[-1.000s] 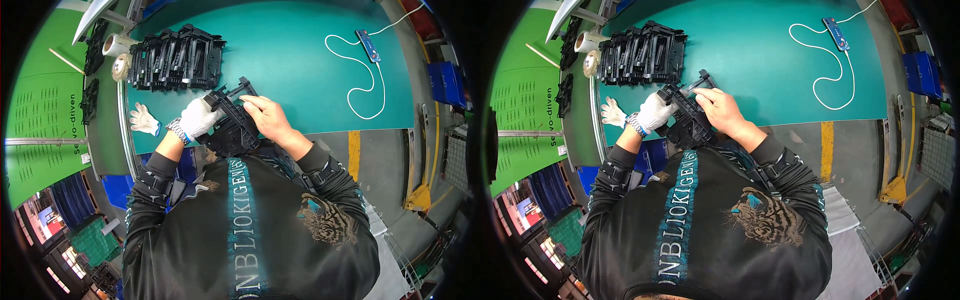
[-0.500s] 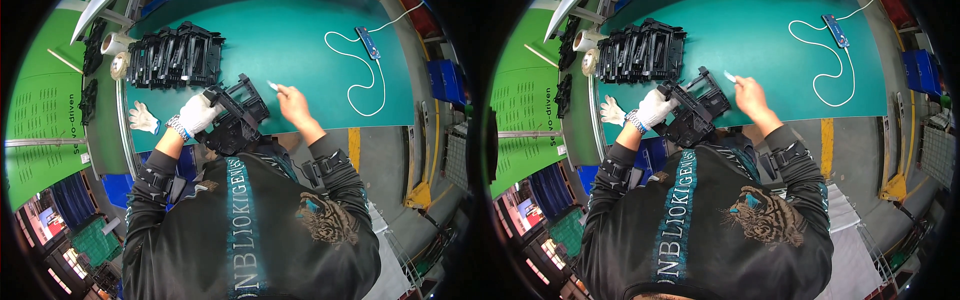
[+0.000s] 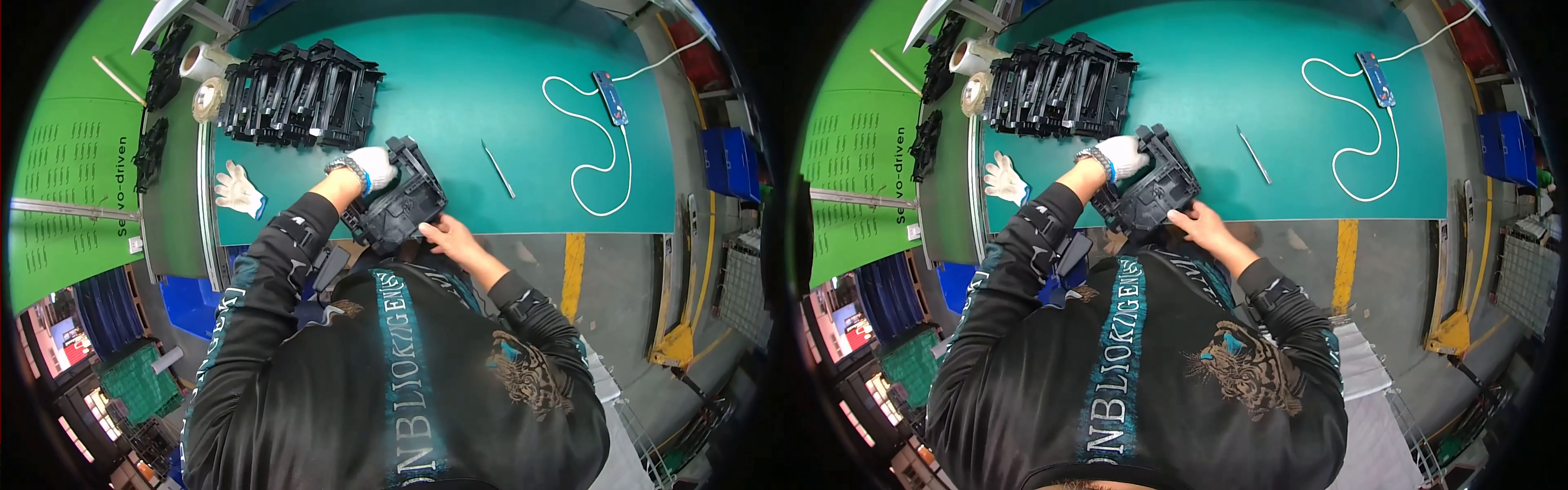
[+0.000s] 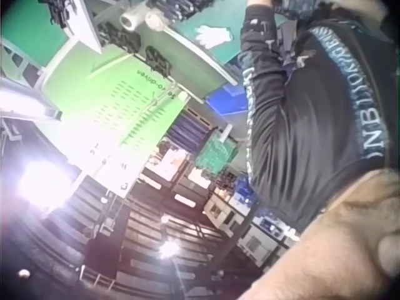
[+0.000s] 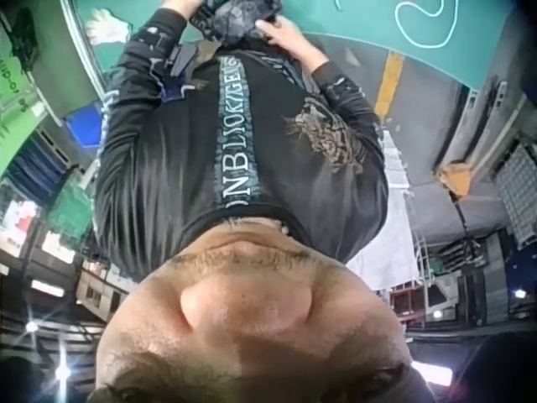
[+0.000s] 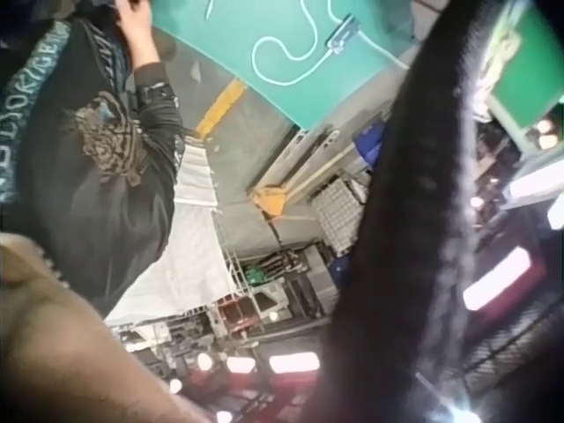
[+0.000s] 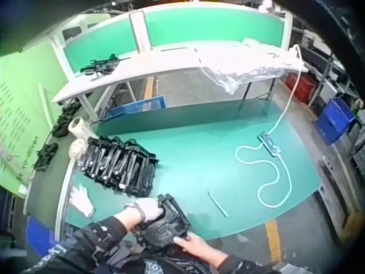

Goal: The person picks up plastic frames, scrapes their edges with a blade, and places them into a stack. After repeating this, they carry the stack to a large white bag to store them before returning to scrape more frames.

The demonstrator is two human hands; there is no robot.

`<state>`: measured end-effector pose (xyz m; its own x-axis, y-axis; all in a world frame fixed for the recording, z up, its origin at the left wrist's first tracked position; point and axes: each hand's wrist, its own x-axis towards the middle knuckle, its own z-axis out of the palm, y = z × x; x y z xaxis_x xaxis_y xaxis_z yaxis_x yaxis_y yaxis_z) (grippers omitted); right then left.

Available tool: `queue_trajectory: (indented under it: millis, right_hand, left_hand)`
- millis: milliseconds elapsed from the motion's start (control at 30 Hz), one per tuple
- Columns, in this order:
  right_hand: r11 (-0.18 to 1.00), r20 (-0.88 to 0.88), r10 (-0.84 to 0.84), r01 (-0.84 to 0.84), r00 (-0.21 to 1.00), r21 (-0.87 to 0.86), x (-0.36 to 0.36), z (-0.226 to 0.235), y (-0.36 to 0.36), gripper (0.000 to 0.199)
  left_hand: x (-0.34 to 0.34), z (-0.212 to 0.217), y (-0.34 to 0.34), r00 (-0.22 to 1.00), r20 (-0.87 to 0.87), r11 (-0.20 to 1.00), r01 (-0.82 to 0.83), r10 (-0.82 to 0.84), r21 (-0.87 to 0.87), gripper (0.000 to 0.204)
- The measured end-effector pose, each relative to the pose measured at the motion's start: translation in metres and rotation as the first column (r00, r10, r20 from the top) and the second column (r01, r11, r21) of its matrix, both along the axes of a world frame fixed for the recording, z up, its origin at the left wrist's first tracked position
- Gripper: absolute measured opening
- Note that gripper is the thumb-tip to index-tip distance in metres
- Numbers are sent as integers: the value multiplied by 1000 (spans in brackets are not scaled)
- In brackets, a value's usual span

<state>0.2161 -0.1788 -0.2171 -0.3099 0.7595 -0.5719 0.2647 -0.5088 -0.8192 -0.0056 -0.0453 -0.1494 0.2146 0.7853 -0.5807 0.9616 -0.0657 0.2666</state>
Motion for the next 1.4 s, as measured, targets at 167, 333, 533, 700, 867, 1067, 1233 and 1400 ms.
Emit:
queue_trajectory:
  millis: [167, 333, 533, 700, 867, 1067, 1233, 1400]
  right_hand:
    - [918, -132, -311, 262, 941, -297, -20, -6, 7, 53]
    - [848, -278, -506, 529, 816, 8, -31, 20, 51, 56]
    - [848, -271, -516, 530, 812, -25, -43, 10, 149, 65]
    - [794, -453, -545, 608, 706, -7, -75, -1, 209, 69]
    - [806, -254, -533, 576, 807, 140, -80, 12, 228, 73]
    - [835, -302, -486, 538, 820, 118, -77, 30, 224, 74]
    - [867, -150, -439, 461, 886, 187, -75, 42, 240, 73]
    - [912, -106, -371, 383, 923, 148, -73, 51, 258, 84]
  left_hand:
    - [24, 58, 6, 998, -46, 986, 31, -39, -161, 53]
    - [36, 90, 22, 997, 64, 984, -36, 47, -172, 60]
    - [17, 101, 65, 823, 457, 941, -308, 337, -139, 40]
    - [-28, 71, 89, 595, 739, 933, -335, 315, -128, 25]
    - [-18, 85, 91, 156, 685, 661, -479, 712, -578, 29]
    - [-20, 100, 87, 416, 648, 732, -590, 638, -341, 34]
    - [-14, 110, 97, 796, 469, 809, -534, 383, 244, 30]
    - [-4, 140, 112, 960, 63, 893, -277, 272, 355, 39]
